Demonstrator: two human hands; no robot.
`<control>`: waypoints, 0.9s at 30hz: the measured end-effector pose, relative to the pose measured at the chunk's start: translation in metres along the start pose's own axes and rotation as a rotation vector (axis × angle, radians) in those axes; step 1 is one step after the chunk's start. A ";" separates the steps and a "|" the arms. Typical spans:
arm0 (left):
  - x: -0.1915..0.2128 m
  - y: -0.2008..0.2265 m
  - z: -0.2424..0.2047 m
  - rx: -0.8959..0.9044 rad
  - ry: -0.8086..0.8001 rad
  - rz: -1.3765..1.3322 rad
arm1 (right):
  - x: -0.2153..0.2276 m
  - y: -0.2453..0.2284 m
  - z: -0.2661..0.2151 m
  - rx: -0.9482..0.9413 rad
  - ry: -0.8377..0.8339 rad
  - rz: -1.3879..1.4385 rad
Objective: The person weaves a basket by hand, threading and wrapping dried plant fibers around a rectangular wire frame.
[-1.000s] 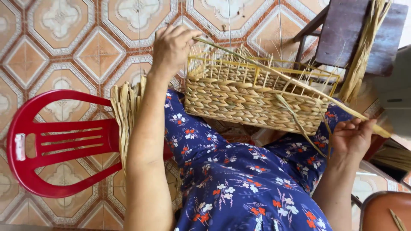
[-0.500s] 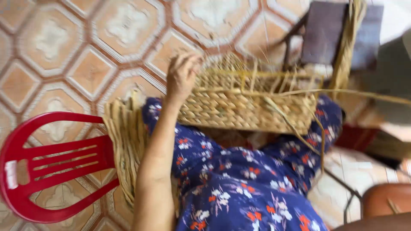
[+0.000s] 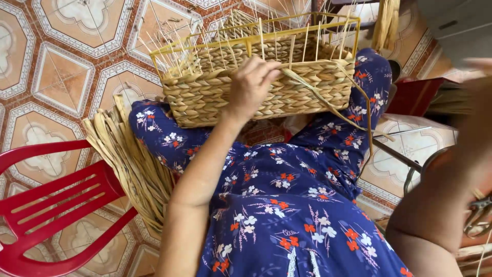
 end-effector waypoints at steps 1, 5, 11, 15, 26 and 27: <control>-0.013 0.001 0.002 0.045 -0.016 -0.010 | -0.030 -0.027 0.018 0.051 -0.041 -0.069; -0.041 0.010 0.013 0.069 0.047 0.144 | -0.140 -0.023 0.026 0.005 -0.286 0.168; -0.047 0.009 0.012 0.082 0.083 0.075 | -0.188 -0.018 0.040 -0.014 -0.363 0.166; -0.043 0.007 0.006 0.071 0.080 0.014 | -0.193 -0.021 0.044 0.062 -0.319 0.191; -0.017 0.026 0.004 0.119 0.060 -0.115 | -0.202 -0.025 0.040 0.075 -0.311 0.074; -0.017 0.026 0.003 0.119 0.059 -0.115 | -0.202 -0.027 0.041 0.075 -0.312 0.074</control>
Point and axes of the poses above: each hand's wrist, its own z-axis towards the middle knuckle, its own x-axis out of the back of the hand, y = z × x, the point moved 5 cm from there along z, towards the middle knuckle, and after that the axes turned 2 degrees about -y, right-handed, at the moved point
